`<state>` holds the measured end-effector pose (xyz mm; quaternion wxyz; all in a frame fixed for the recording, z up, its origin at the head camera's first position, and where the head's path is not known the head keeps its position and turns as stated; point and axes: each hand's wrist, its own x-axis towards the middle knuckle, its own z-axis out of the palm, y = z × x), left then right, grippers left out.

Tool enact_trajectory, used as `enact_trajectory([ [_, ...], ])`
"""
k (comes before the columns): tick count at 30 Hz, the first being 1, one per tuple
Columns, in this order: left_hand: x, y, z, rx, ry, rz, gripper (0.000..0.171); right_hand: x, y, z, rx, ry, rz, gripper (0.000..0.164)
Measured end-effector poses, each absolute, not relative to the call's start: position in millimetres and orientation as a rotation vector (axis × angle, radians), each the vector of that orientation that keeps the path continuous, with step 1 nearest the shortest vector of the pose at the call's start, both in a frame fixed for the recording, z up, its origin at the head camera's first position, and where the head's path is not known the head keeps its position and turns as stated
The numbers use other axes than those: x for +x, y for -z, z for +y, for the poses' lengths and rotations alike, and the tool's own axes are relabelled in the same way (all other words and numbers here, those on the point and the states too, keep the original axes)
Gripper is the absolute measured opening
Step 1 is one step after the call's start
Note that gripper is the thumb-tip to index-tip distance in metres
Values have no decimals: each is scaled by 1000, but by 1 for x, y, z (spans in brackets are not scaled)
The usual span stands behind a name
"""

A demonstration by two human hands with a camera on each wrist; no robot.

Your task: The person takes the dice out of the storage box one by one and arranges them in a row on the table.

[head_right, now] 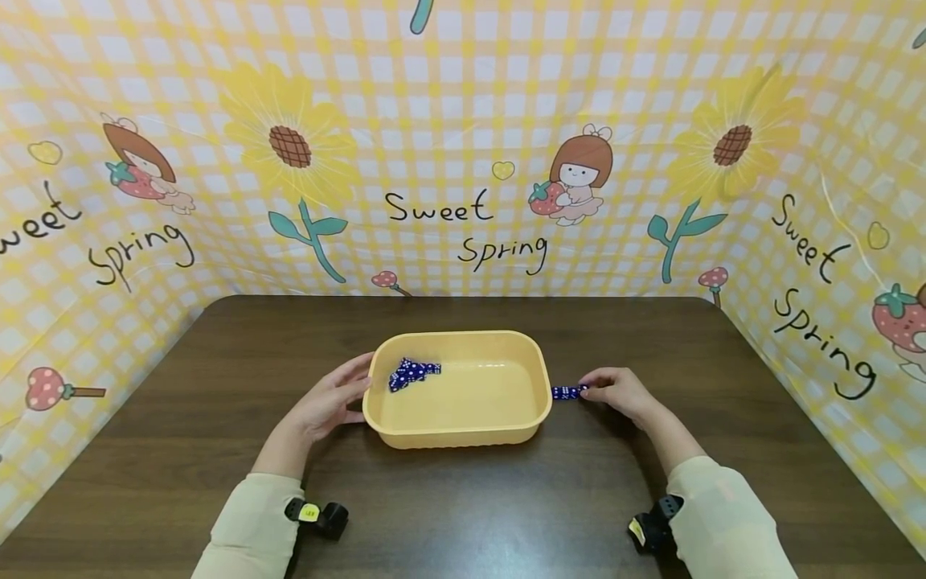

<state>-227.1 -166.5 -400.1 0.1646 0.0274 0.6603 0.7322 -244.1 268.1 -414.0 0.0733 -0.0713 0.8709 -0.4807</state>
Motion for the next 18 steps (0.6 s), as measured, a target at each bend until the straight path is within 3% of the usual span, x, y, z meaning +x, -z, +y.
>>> enact_trajectory([
  [18, -227, 401, -167, 71, -2087, 1880, 52, -245, 416, 266, -250, 1448, 2614, 24],
])
